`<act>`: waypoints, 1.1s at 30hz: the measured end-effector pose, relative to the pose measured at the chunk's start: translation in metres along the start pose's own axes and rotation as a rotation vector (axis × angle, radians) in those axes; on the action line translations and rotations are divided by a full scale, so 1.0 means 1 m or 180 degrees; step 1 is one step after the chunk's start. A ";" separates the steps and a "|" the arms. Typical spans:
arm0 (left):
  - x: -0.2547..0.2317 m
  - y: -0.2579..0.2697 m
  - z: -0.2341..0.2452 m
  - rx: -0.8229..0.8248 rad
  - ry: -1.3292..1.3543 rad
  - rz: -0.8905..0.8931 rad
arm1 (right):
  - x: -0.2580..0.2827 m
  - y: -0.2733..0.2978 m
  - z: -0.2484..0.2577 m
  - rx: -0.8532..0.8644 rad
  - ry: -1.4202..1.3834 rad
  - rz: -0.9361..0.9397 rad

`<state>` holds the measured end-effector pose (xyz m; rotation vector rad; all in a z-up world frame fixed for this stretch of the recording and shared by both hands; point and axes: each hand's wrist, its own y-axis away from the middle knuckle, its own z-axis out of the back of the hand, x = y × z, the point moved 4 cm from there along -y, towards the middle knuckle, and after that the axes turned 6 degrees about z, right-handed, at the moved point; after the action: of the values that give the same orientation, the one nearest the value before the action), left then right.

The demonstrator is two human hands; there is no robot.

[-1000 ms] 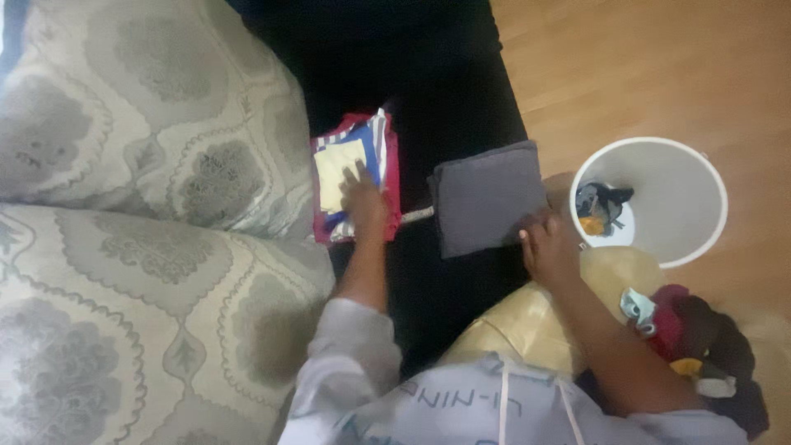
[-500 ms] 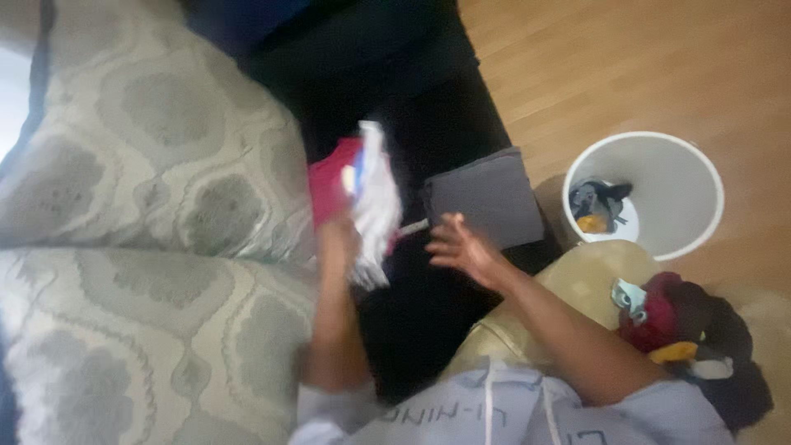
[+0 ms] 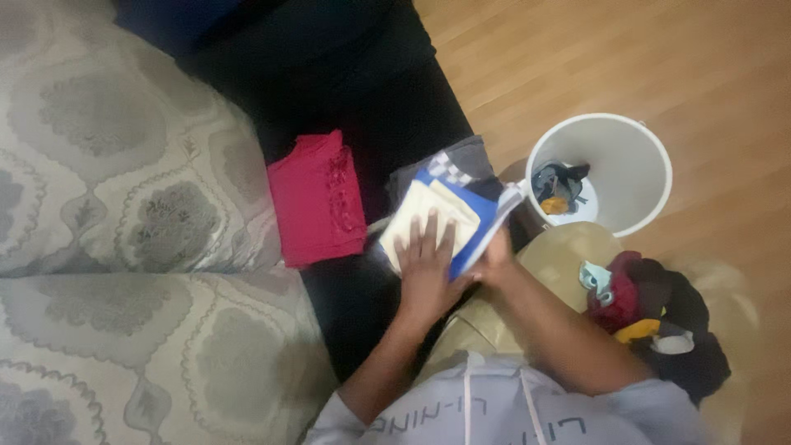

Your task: The person picks up clothing items from a bin, folds them by hand, and places them onto a stack on a nearby surface.

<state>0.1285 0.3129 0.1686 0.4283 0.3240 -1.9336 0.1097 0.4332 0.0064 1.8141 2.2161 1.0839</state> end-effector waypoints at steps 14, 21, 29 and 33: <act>0.061 -0.093 -0.112 0.0921 -0.0413 -0.0487 | 0.011 -0.091 0.075 0.0135 -0.0568 0.0536; 0.100 -0.082 -0.148 0.0778 0.0500 -0.0397 | 0.011 -0.057 0.099 -0.1371 0.0182 0.0053; 0.220 -0.071 -0.176 -0.1017 0.1396 0.2696 | 0.017 -0.058 0.097 -0.1543 0.1304 -0.0035; 0.240 -0.091 -0.206 -0.0289 0.3292 0.3153 | 0.015 -0.069 0.110 -0.1413 0.1271 -0.0076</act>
<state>-0.0109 0.2351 -0.1190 1.2396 0.6847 -0.6137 0.1001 0.4938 -0.1088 1.4774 1.9384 1.8881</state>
